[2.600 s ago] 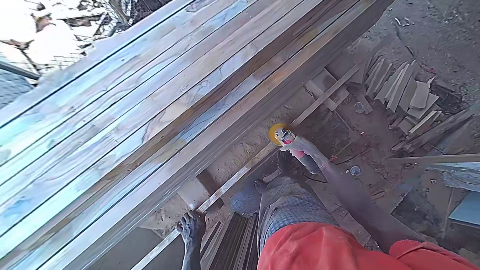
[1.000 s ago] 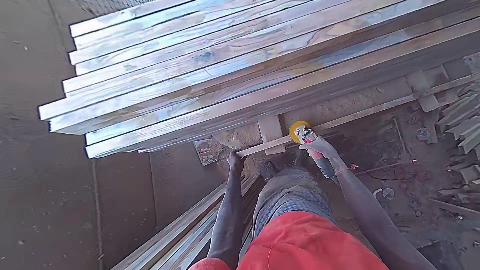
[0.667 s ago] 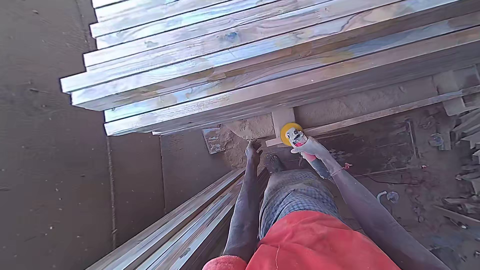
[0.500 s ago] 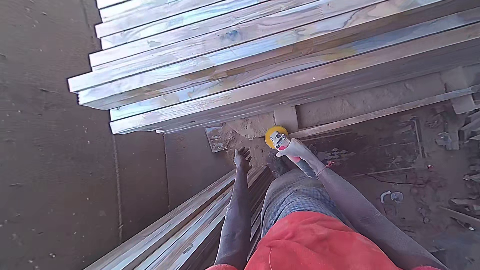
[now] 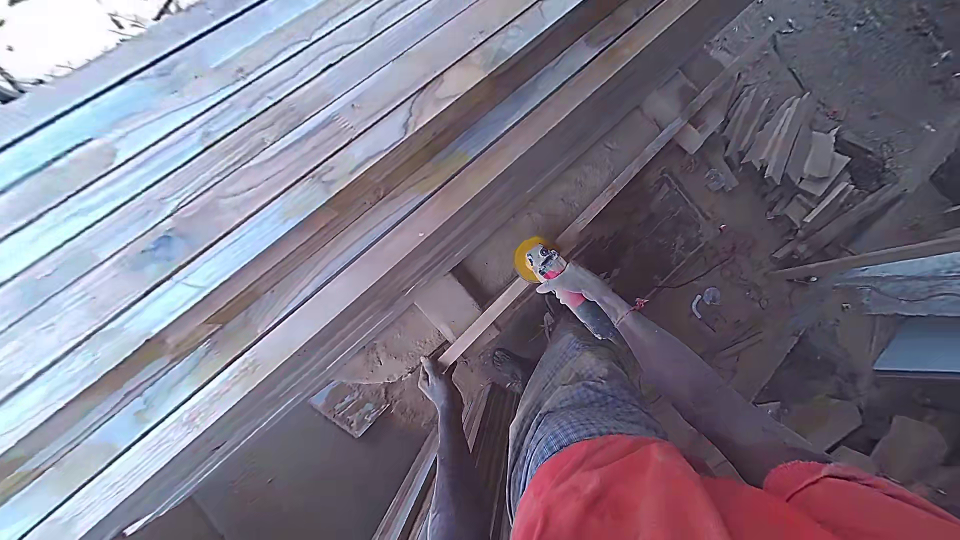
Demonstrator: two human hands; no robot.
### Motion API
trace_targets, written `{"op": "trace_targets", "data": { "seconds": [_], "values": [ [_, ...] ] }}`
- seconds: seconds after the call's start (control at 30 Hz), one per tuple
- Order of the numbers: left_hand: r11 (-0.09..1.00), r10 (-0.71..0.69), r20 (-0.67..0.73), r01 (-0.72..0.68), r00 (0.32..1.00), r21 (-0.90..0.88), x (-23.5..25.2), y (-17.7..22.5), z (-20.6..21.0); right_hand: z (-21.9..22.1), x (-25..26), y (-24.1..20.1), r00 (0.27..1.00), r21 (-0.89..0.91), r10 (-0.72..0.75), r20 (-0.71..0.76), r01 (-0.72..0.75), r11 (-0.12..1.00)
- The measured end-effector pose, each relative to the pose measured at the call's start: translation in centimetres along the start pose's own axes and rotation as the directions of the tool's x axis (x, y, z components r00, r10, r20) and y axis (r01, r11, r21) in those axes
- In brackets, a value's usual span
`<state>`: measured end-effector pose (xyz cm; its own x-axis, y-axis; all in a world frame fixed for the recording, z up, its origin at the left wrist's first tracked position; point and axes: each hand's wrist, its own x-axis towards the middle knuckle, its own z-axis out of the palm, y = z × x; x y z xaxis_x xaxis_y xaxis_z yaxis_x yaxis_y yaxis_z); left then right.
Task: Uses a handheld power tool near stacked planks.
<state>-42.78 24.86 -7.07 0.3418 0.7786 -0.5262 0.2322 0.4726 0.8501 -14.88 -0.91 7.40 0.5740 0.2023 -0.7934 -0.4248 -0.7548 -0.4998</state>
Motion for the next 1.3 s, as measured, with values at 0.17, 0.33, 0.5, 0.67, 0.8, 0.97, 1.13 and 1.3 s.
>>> {"op": "trace_targets", "data": {
  "seconds": [0.17, 0.33, 0.5, 0.67, 0.8, 0.97, 1.13, 1.3],
  "values": [
    [0.972, 0.155, -0.089, -0.136, 0.984, 0.189, -0.2, -0.2, 1.0, -14.3, 4.2, 0.6, 0.988, 0.204, 0.079, -0.130, -0.051, 0.978],
    [0.985, 0.168, -0.289, -0.149, 0.942, 0.086, -0.9, 0.1, 3.5, -28.0, 8.6, 0.7, 0.971, 0.289, 0.107, -0.215, -0.041, 0.957],
    [0.979, 0.196, -0.381, -0.203, 0.904, 0.021, -0.5, 0.0, 5.4, -40.8, 12.9, 1.1, 0.935, 0.423, 0.177, -0.308, -0.032, 0.905],
    [0.981, 0.144, -0.473, -0.187, 0.869, -0.045, 0.2, 0.0, 6.3, -49.3, 14.5, 0.5, 0.829, 0.477, 0.234, -0.508, 0.044, 0.878],
    [0.854, 0.074, -0.607, 0.264, 0.791, 0.448, 1.5, 1.4, 5.2, -49.7, 12.9, 1.1, 0.774, 0.503, 0.240, -0.586, 0.116, 0.856],
    [0.606, -0.174, -0.425, 0.436, 0.888, 0.665, 1.6, 2.9, 5.3, -43.5, 9.8, 1.5, 0.885, 0.470, 0.166, -0.434, 0.066, 0.880],
    [0.724, -0.186, -0.391, 0.395, 0.901, 0.565, 0.7, 2.5, 5.7, -31.7, 10.8, 2.0, 0.972, 0.258, 0.044, -0.232, 0.018, 0.966],
    [0.875, -0.396, -0.273, 0.451, 0.877, 0.176, 0.8, 2.9, 4.0, -15.3, 7.3, 1.5, 0.999, 0.047, -0.010, -0.031, 0.011, 0.999]
  ]
}}
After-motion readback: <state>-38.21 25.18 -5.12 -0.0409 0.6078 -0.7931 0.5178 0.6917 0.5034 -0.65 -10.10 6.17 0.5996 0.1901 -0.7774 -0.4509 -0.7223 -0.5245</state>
